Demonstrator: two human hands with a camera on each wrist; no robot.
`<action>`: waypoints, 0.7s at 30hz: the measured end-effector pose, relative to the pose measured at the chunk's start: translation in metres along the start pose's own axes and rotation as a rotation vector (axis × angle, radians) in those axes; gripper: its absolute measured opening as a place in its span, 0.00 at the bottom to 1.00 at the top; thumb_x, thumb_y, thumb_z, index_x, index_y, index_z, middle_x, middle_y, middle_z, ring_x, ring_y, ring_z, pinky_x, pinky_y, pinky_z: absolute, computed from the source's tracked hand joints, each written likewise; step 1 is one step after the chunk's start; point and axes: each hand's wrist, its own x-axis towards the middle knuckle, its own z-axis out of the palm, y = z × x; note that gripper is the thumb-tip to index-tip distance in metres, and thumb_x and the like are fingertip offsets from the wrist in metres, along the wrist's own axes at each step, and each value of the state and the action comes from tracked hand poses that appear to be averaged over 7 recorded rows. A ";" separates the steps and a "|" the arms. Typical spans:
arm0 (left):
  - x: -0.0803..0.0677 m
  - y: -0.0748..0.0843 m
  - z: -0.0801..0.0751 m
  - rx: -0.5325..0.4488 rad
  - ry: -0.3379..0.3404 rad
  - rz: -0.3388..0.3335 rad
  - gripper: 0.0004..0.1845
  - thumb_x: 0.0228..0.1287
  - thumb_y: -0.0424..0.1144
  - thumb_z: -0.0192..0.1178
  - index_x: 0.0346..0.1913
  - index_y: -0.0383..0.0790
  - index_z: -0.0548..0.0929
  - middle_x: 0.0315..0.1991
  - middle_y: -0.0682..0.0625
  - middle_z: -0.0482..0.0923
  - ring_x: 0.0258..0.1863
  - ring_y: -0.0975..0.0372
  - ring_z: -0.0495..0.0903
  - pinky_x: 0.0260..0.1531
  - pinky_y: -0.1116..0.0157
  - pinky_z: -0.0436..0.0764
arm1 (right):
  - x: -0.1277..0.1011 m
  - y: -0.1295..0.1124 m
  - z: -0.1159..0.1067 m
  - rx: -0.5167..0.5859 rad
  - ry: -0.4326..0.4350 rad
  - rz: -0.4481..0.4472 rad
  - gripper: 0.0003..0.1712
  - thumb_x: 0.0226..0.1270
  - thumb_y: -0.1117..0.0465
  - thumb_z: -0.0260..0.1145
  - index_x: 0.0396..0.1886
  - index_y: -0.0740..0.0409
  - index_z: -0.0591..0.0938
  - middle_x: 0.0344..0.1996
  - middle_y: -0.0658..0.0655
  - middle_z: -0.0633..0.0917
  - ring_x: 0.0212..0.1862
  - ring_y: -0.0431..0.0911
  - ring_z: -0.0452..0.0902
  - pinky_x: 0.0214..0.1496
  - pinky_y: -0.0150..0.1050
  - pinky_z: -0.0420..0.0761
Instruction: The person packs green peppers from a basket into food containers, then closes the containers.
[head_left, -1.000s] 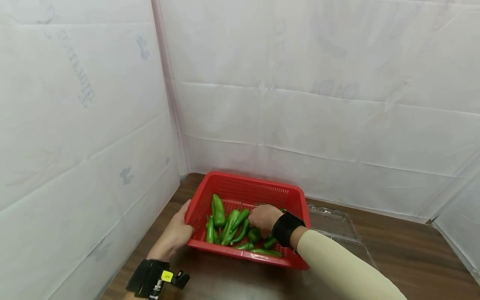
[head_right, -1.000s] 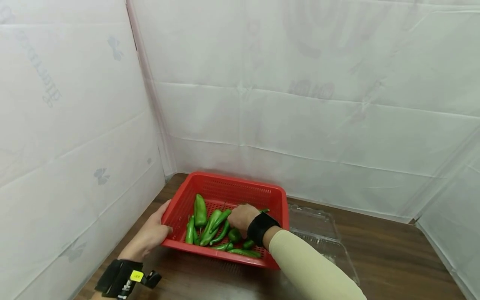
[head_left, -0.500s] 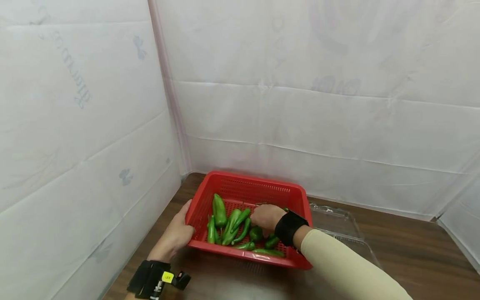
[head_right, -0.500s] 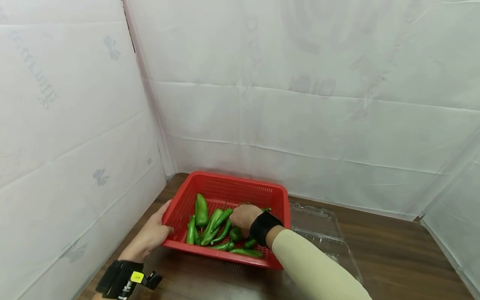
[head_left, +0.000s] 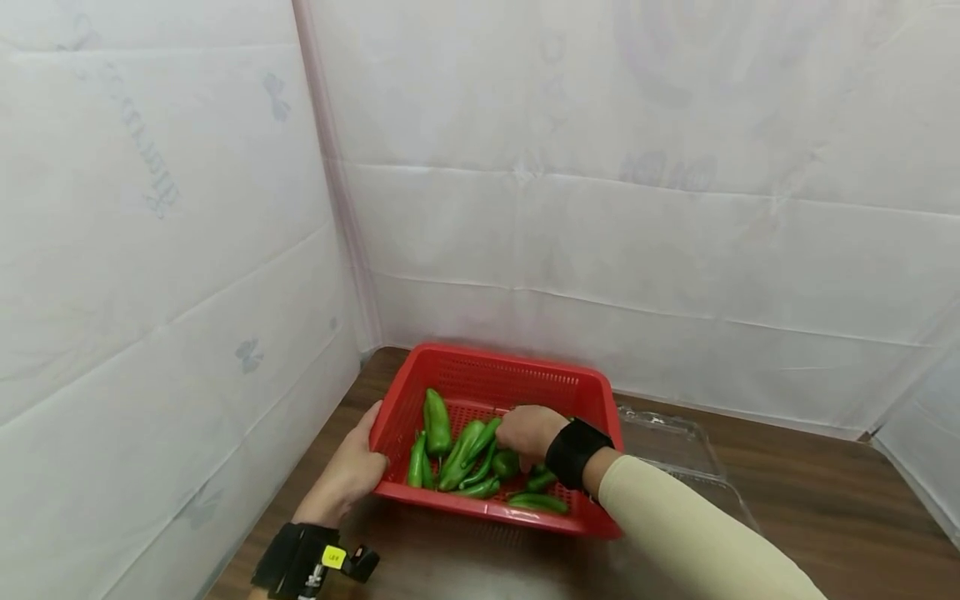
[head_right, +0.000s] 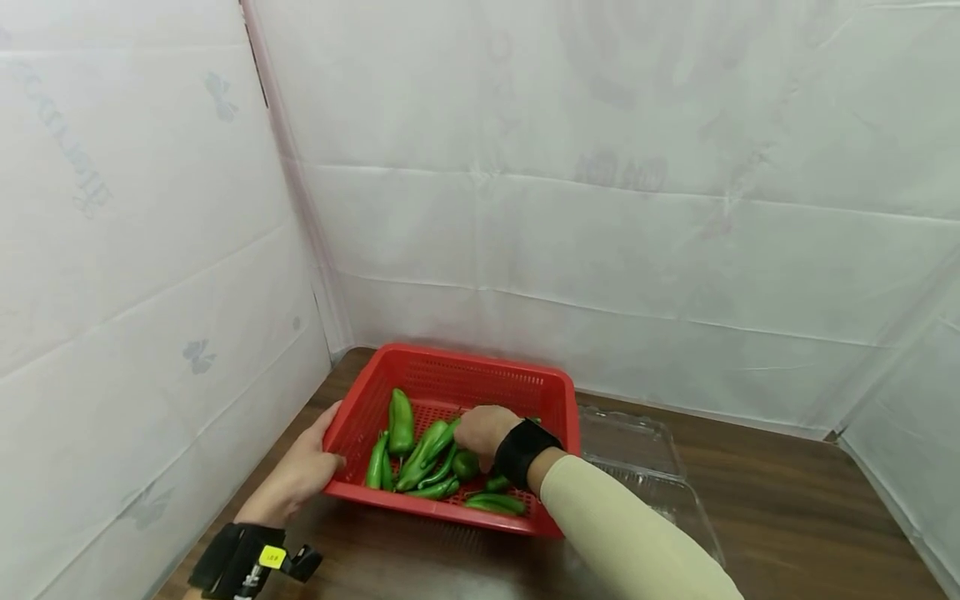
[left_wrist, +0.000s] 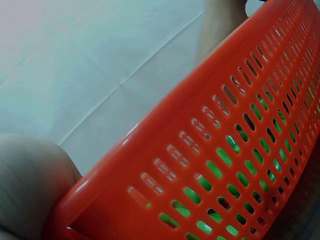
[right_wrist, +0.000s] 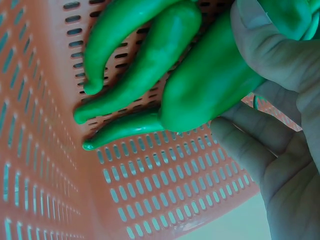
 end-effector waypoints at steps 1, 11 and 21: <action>0.000 0.000 0.000 0.002 0.001 0.000 0.52 0.57 0.19 0.52 0.85 0.41 0.44 0.75 0.33 0.61 0.66 0.38 0.69 0.59 0.39 0.80 | -0.001 0.000 0.000 0.003 0.004 0.005 0.09 0.55 0.55 0.82 0.26 0.44 0.87 0.23 0.44 0.84 0.26 0.35 0.69 0.34 0.29 0.72; -0.002 -0.006 0.002 0.016 0.006 0.024 0.53 0.56 0.18 0.51 0.85 0.41 0.45 0.74 0.33 0.64 0.64 0.39 0.72 0.54 0.45 0.84 | -0.008 -0.001 -0.004 -0.006 0.003 0.037 0.09 0.57 0.55 0.82 0.29 0.42 0.87 0.25 0.43 0.84 0.27 0.36 0.71 0.34 0.29 0.72; 0.000 -0.005 -0.006 0.014 -0.009 0.052 0.53 0.56 0.18 0.47 0.85 0.41 0.42 0.78 0.32 0.58 0.71 0.39 0.68 0.65 0.41 0.72 | -0.011 0.005 -0.023 0.027 0.019 0.070 0.14 0.58 0.54 0.81 0.45 0.44 0.91 0.38 0.45 0.91 0.38 0.39 0.85 0.44 0.33 0.83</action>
